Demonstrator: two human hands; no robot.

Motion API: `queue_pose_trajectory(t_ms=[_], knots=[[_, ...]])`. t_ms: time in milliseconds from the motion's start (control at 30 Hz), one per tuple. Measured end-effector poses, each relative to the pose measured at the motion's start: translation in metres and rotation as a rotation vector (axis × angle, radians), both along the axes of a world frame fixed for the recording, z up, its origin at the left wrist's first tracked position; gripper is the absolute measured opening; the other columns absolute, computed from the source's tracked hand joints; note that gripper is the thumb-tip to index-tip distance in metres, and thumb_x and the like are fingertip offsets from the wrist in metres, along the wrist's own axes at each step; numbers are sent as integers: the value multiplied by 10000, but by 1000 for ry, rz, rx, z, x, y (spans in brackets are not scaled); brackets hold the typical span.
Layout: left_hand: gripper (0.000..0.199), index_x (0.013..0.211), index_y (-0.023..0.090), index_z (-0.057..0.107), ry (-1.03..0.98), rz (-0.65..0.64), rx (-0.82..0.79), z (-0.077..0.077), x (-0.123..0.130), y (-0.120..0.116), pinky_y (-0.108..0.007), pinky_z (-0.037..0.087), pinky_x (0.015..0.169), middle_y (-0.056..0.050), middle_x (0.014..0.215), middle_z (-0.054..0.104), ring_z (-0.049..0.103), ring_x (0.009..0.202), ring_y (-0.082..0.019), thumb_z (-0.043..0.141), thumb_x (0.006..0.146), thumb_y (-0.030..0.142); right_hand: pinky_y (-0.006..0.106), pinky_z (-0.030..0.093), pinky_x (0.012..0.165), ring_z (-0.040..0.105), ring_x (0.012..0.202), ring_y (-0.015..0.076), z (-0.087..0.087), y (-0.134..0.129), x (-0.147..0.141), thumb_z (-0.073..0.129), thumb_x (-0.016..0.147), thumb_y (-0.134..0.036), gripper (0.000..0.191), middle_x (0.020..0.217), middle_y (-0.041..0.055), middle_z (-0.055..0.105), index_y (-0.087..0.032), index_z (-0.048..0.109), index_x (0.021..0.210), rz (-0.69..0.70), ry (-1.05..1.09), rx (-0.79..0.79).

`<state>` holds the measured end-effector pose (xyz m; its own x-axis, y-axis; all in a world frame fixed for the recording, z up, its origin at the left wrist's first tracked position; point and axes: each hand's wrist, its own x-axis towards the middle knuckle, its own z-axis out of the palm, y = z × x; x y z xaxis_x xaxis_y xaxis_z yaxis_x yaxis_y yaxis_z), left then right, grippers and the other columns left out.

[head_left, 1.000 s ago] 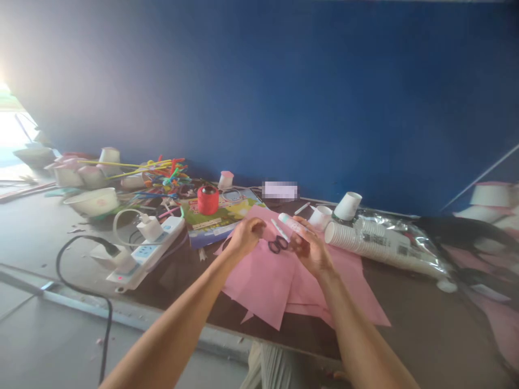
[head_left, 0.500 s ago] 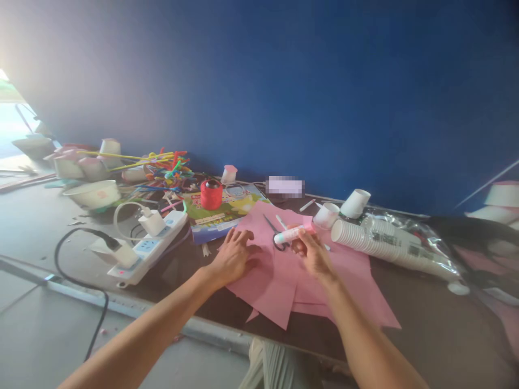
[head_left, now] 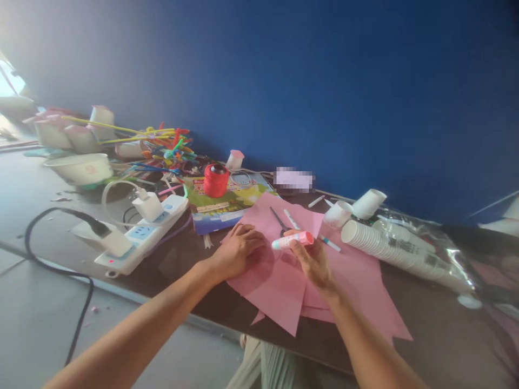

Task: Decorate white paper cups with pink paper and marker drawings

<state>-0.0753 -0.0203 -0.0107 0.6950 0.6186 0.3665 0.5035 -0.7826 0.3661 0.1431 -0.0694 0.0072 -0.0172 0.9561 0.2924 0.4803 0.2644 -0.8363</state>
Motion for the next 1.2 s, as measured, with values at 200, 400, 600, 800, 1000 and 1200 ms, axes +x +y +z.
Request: queue_pose_trajectory(t_ms=[200,400,600,800,1000,1200], knots=[[246,1076,225,640,-38,6,-9,-5,2,1,-411,300,1049,-28,1131,660,491,1134,-224,486,884,229,252,417,475,505,505,136,-3,1,-6,497,877,-477,371,639,24,610,-153,652,967,3,-124,38],[244,1082,211,632,-62,19,-2,-9,4,0,-387,325,1011,-33,1093,656,485,1091,-222,501,878,235,257,509,611,639,686,177,-7,3,-6,533,872,-409,291,833,75,699,-155,650,952,39,-159,113],[406,1282,260,541,-11,11,5,-8,4,-1,-402,305,1005,-44,1123,630,458,1092,-228,459,887,211,292,531,719,665,839,215,-8,3,-4,555,870,-360,242,926,86,710,-176,650,996,101,-200,84],[424,1301,338,530,78,-2,19,-6,3,0,-439,276,1011,-53,1133,579,426,1095,-253,500,878,323,323,530,762,661,887,233,-6,2,-1,559,868,-371,266,971,94,710,-177,658,1020,124,-221,68],[377,1255,341,568,92,2,-5,-5,3,0,-420,301,983,-57,1125,553,422,1083,-248,475,893,392,292,517,729,655,849,211,-5,3,1,551,874,-371,246,943,78,699,-185,652,999,146,-227,54],[341,1194,302,607,96,8,-7,-5,4,1,-426,299,997,-59,1131,550,420,1107,-254,490,883,379,270,511,684,642,769,186,3,0,2,553,870,-381,224,879,54,695,-193,653,940,186,-231,31]])
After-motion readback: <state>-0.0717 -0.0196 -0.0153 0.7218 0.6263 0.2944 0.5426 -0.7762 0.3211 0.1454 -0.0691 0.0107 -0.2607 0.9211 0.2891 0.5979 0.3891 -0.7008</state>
